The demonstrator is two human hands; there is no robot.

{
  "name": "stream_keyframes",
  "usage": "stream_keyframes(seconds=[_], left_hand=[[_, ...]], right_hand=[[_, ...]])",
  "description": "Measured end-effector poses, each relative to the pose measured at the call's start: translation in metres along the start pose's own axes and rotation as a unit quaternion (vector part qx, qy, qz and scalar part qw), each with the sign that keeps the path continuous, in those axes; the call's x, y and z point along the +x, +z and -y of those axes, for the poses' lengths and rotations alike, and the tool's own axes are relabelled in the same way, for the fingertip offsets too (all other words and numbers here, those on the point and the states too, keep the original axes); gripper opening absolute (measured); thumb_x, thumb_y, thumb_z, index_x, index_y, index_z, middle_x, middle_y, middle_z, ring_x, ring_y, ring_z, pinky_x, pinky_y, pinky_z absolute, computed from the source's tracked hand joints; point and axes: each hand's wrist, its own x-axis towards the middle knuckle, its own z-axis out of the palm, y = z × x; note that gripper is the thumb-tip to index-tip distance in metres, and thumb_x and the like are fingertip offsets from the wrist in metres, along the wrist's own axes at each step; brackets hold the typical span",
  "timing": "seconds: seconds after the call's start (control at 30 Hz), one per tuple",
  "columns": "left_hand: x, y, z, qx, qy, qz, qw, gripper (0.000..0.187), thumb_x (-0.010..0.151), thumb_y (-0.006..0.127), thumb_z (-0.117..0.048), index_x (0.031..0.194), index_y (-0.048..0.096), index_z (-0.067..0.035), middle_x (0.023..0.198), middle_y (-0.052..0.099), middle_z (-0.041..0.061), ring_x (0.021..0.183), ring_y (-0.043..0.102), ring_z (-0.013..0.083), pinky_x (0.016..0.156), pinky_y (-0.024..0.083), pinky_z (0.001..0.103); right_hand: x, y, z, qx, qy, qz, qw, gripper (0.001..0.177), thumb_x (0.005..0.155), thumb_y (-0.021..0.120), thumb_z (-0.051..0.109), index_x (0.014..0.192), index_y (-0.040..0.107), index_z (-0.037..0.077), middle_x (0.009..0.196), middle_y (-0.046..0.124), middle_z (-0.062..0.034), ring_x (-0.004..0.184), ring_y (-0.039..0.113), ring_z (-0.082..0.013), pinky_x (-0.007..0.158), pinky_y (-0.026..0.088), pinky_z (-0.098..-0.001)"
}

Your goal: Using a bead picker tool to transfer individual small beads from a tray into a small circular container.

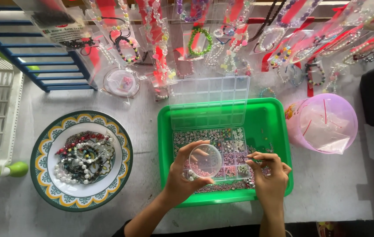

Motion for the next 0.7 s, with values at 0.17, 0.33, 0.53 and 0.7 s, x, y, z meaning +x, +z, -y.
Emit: stream_keyframes(seconds=[0.17, 0.33, 0.53, 0.7], left_hand=[[0.000, 0.000, 0.002, 0.010, -0.002, 0.004, 1.000, 0.073, 0.086, 0.079, -0.044, 0.144, 0.047, -0.013, 0.145, 0.058, 0.008, 0.111, 0.068, 0.0201, 0.092, 0.054, 0.033], [-0.002, 0.001, 0.000, 0.012, -0.002, 0.023, 1.000, 0.077, 0.083, 0.082, -0.040, 0.145, 0.045, -0.015, 0.147, 0.056, 0.008, 0.115, 0.066, 0.0237, 0.097, 0.058, 0.039], [-0.004, -0.002, -0.009, 0.005, 0.000, 0.033, 0.999, 0.075, 0.082, 0.083, -0.036, 0.144, 0.046, -0.016, 0.146, 0.058, 0.006, 0.118, 0.064, 0.0223, 0.095, 0.055, 0.035], [-0.005, -0.003, -0.008, 0.039, -0.010, 0.037, 0.998, 0.077, 0.079, 0.085, -0.038, 0.144, 0.048, -0.020, 0.146, 0.058, -0.001, 0.118, 0.064, 0.0201, 0.092, 0.049, 0.032]], right_hand=[[0.002, -0.001, 0.005, 0.175, 0.007, -0.065, 0.982, 0.021, 0.095, 0.072, 0.001, 0.103, 0.054, 0.008, 0.100, 0.070, -0.0116, 0.101, 0.069, -0.0206, 0.097, 0.054, -0.0330], [-0.001, 0.001, 0.028, 0.255, -0.083, -0.080, 0.960, 0.027, 0.092, 0.072, -0.002, 0.104, 0.051, 0.008, 0.096, 0.059, -0.0091, 0.093, 0.071, -0.0253, 0.101, 0.057, -0.0388], [-0.001, 0.006, 0.082, 0.174, -0.173, 0.014, 0.969, 0.022, 0.088, 0.076, 0.013, 0.096, 0.055, 0.015, 0.091, 0.077, -0.0021, 0.090, 0.063, -0.0118, 0.098, 0.037, -0.0285], [0.011, 0.009, 0.088, 0.130, -0.161, 0.026, 0.978, 0.025, 0.088, 0.078, 0.015, 0.098, 0.056, 0.016, 0.093, 0.077, 0.0021, 0.092, 0.062, -0.0068, 0.104, 0.027, -0.0313]])
